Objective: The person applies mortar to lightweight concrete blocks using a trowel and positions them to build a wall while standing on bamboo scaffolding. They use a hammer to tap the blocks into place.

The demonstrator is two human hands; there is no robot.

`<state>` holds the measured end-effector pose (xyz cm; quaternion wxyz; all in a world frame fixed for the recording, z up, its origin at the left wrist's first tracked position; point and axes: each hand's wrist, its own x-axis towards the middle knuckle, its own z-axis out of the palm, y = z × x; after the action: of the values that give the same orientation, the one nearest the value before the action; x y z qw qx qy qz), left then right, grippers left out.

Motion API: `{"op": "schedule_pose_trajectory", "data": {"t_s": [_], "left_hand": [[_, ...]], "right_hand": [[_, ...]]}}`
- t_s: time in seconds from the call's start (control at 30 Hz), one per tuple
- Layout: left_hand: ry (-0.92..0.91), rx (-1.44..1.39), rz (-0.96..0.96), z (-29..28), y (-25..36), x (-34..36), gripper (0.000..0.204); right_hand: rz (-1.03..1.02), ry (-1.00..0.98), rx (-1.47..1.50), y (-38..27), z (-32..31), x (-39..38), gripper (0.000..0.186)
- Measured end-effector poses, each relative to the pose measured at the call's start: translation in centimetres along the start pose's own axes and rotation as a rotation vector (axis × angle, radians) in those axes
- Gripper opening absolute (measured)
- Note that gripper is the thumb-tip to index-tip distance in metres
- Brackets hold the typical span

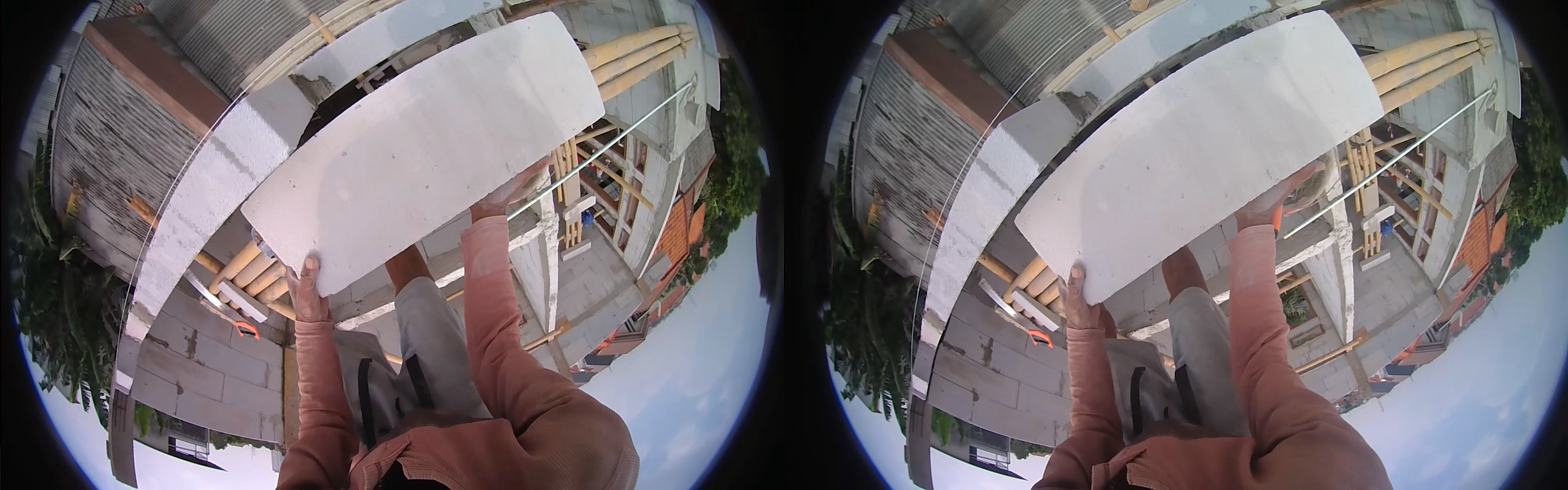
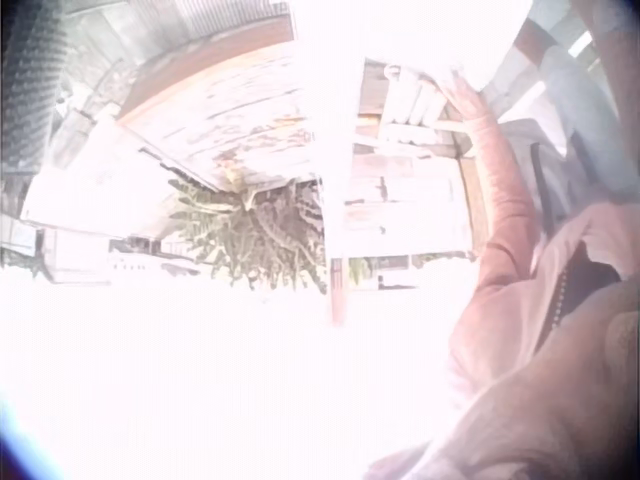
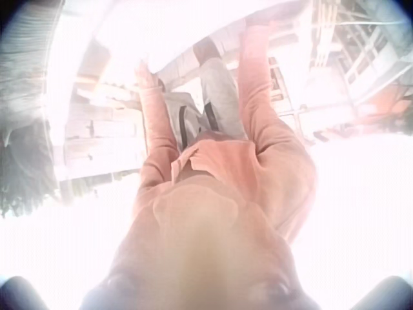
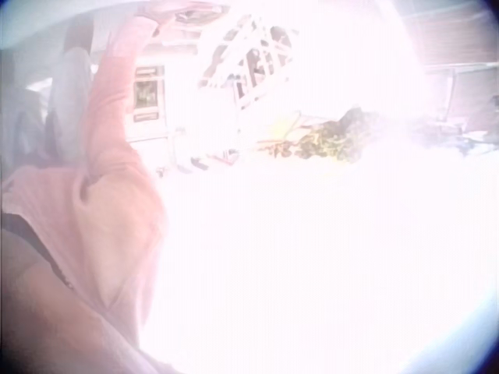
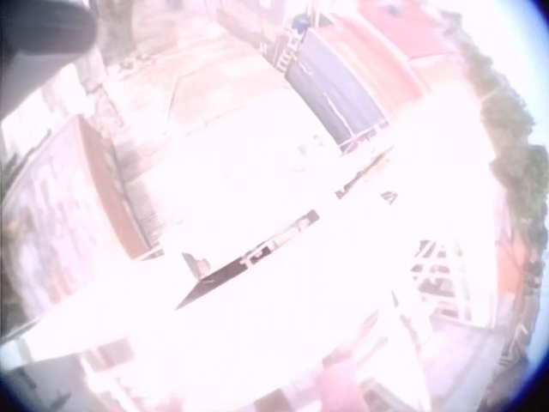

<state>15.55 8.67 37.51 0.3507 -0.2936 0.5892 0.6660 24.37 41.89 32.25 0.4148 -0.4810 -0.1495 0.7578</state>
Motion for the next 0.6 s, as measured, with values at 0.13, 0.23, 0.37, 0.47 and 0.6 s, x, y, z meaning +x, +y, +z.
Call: {"op": "schedule_pose_trajectory", "data": {"t_s": [0.13,0.23,0.37,0.47,0.6], "left_hand": [[0.043,0.135,-0.028,-0.3,-0.5,-2.0,0.098],[0.082,0.173,-0.002,-0.3,-1.1,-2.9,0.097],[0.018,0.279,0.035,-1.1,-2.3,-1.9,0.093],[0.032,0.366,0.069,-2.4,-3.8,-0.5,0.097],[-0.004,0.433,0.083,0.8,-2.6,0.4,0.1]], "right_hand": [[-0.016,0.107,-0.211,-1.4,2.0,-1.2,0.081],[0.059,0.064,-0.251,-1.9,1.0,-0.1,0.072],[0.083,0.074,-0.162,-1.1,0.5,1.3,0.067],[0.032,0.167,-0.259,-0.2,0.7,2.0,0.066],[0.091,0.086,-0.144,-0.1,-2.4,4.8,0.071]]}}
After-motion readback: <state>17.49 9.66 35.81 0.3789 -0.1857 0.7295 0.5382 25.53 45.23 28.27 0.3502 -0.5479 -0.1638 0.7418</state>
